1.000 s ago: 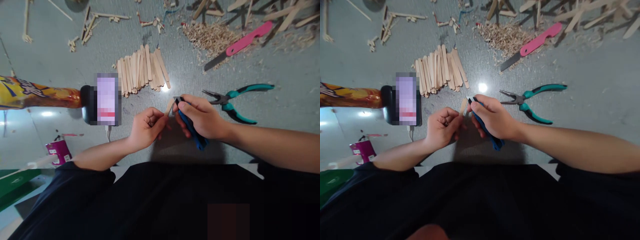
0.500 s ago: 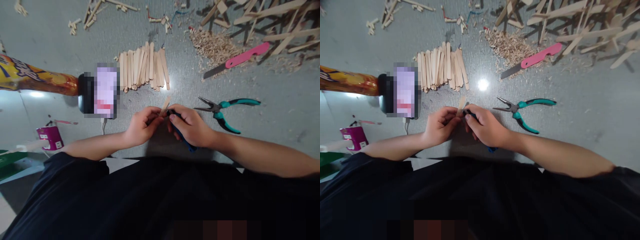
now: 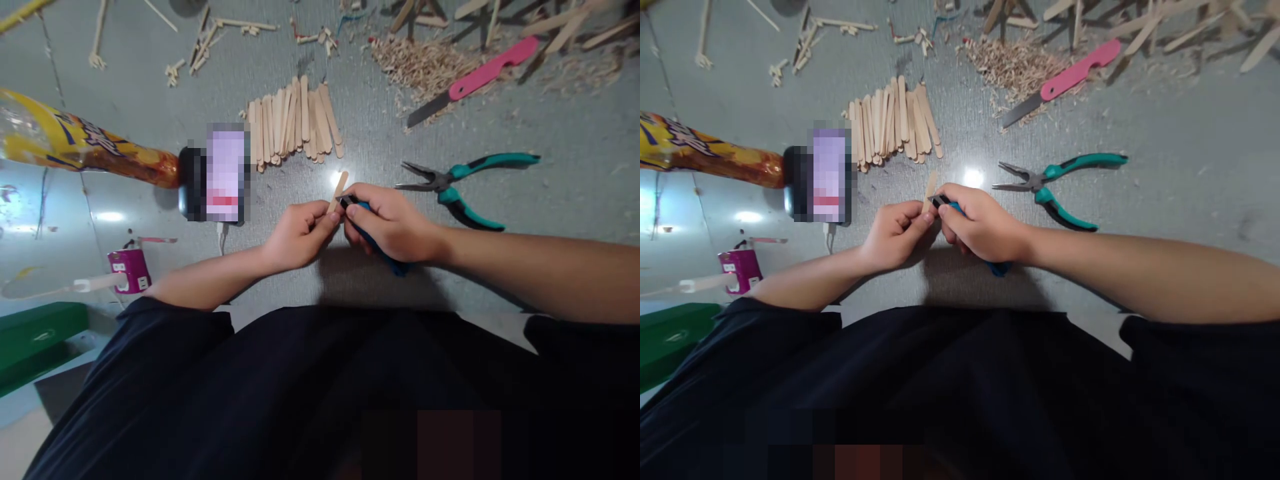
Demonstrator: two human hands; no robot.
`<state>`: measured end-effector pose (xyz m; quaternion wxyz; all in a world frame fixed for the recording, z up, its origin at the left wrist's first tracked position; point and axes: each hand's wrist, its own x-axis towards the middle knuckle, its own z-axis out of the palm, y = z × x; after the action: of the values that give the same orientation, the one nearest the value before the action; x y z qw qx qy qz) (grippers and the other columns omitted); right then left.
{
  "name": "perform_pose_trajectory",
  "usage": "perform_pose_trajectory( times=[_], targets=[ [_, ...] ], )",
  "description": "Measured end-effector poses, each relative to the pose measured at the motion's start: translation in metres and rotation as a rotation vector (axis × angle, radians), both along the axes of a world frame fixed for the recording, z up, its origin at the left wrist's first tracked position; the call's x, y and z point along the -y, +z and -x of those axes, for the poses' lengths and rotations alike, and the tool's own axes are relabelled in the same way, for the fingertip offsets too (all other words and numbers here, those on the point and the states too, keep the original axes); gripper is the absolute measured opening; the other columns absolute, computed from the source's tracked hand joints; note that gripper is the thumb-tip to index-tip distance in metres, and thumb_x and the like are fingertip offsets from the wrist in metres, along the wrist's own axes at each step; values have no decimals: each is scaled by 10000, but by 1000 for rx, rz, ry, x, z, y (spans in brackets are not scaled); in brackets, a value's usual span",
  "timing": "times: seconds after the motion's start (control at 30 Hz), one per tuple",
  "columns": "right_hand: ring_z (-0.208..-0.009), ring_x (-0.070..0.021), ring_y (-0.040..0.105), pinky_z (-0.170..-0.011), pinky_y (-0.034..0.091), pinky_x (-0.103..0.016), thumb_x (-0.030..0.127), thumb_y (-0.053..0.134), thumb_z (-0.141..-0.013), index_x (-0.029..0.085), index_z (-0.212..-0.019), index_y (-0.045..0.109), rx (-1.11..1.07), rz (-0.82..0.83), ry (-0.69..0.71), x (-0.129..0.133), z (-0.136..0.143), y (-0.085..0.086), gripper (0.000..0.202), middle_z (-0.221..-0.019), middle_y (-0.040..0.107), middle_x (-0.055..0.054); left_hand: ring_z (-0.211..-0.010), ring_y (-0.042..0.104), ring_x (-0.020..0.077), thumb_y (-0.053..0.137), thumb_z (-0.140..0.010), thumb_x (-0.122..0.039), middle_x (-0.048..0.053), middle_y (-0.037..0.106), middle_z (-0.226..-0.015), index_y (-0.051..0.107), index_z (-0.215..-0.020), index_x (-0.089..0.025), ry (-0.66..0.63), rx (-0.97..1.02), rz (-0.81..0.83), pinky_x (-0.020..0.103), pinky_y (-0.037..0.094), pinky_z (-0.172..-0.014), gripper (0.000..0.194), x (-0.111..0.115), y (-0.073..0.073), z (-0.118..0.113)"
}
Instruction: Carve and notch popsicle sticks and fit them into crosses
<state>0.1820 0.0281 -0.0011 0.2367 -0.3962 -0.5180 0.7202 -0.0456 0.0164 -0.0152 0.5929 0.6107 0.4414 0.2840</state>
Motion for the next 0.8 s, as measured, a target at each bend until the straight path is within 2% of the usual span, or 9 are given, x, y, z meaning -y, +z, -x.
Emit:
perform_pose_trajectory(
  times=[0.13,0.3,0.43,0.6,0.8],
  targets=[
    [-455,-124,561,-455,441,-265,320,626,-1177,259,-1030,600,-34,21,39,-2,-4,-1,161,-649,630,72,-510,435,90,757,-1044,-780,-22,551,-586,564,-716,-221,4,46,47,268,326,-488,676,2,0,-1],
    [-424,-131,554,-397,402,-257,322,623,-1175,259,-1053,606,15,56,64,-6,-6,-1,138,-638,623,72,-515,498,96,667,-1101,-781,-3,598,-577,599,-712,-212,-8,18,40,274,380,-519,692,3,2,0],
    [-416,-139,562,-366,402,-256,272,588,-1167,258,-1080,620,46,82,69,-7,-5,1,94,-634,608,76,-518,494,92,637,-1137,-735,1,608,-580,608,-708,-205,-12,-19,1,280,366,-532,683,3,4,2],
    [-427,-138,587,-357,382,-263,250,590,-1158,262,-1035,621,54,69,46,-7,-3,2,127,-660,634,59,-530,504,98,696,-1113,-719,-3,621,-599,666,-755,-199,-18,-57,-33,285,361,-536,632,1,3,4],
    [-412,-144,594,-392,408,-304,190,532,-1150,266,-945,577,173,16,54,-6,0,4,223,-656,645,47,-527,499,97,568,-1194,-637,-11,603,-604,645,-801,-205,-44,-133,-173,282,355,-535,589,1,2,3]
  ],
)
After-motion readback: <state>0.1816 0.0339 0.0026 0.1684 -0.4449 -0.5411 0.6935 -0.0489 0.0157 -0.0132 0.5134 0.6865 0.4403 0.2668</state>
